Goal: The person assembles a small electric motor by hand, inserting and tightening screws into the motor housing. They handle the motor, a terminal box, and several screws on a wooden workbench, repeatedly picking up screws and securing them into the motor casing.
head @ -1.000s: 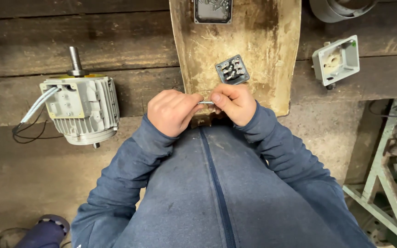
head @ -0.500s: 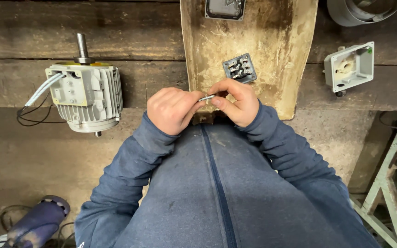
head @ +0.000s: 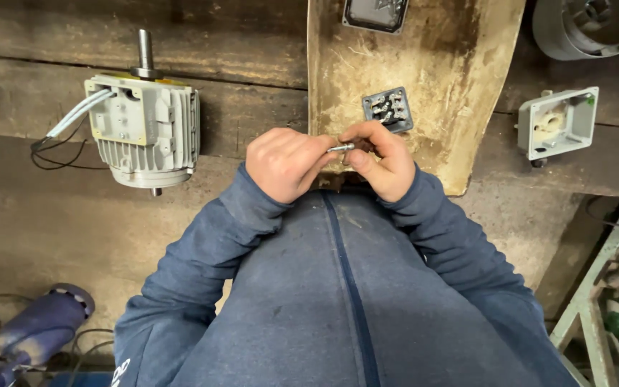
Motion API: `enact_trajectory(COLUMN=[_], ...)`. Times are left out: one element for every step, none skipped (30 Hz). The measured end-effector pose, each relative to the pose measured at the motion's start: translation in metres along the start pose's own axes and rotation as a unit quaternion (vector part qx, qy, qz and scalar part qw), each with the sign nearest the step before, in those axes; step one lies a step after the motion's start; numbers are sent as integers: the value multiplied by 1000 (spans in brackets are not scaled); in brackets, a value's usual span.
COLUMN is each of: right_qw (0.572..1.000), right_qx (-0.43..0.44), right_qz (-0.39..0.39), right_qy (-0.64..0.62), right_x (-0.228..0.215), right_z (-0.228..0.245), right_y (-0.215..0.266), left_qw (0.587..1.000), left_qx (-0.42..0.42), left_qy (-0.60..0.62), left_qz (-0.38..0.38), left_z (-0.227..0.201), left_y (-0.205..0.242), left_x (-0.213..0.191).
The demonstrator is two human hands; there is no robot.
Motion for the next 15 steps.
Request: enact_trajectory(right_qw=[997, 997, 996, 993, 993, 994, 994, 995, 999, 1000, 1000, 1000, 999, 999, 998], right_qx=[44, 44, 80, 116, 116, 101, 85, 85, 33, -19, -19, -6, 7, 7, 58], right_qz=[6, 3, -6, -12, -13, -28, -43, -42, -27, -11, -11, 0, 12, 11, 2], right_qy=[-70, -69, -47, -26, -25, 9, 43, 44, 31, 19, 19, 27, 35, 36, 12], right_x=[0, -6, -12, -19, -17, -16, -15, -11, -5, 1, 0, 1, 1, -4, -11], right_z=[-3, -17, -34, -50, -46, -41, -36, -28, -15, -3, 0, 1, 3, -10, -28], right_y=[-1, 5, 11, 17, 16, 15, 13, 9, 5, 1, -1, -3, -5, 1, 7], left_qw=[1000, 1000, 1000, 1000, 1000, 1000, 1000, 1000, 1000, 1000, 1000, 1000, 1000, 1000, 1000], left_qx=[1, 2, 3, 3, 4, 2, 0, -1, -4, -6, -6, -6, -6, -5, -3], left_qy=[3, 6, 5, 4, 5, 5, 4, 4, 3, 2, 2, 2, 1, 1, 3], left_qz=[2, 3, 5, 7, 7, 4, 1, 0, 1, 2, 2, 4, 6, 6, 6], left_z=[0, 0, 0, 0, 0, 0, 0, 0, 1, 2, 2, 2, 3, 2, 2], left_y=[-1, 0, 1, 2, 2, 2, 2, 2, 3, 3, 3, 4, 4, 4, 5], left_x=[0, 1, 2, 3, 3, 3, 2, 1, 1, 0, 1, 1, 2, 2, 2])
Point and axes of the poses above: each hand's wrist, its own y-axis away from the middle knuckle, its own x-axis out of the palm, z = x × y, the point moved 5 cm from there along -y, towards the middle knuckle, and after that the axes turned 13 degrees about -y, right-handed, at the moved point
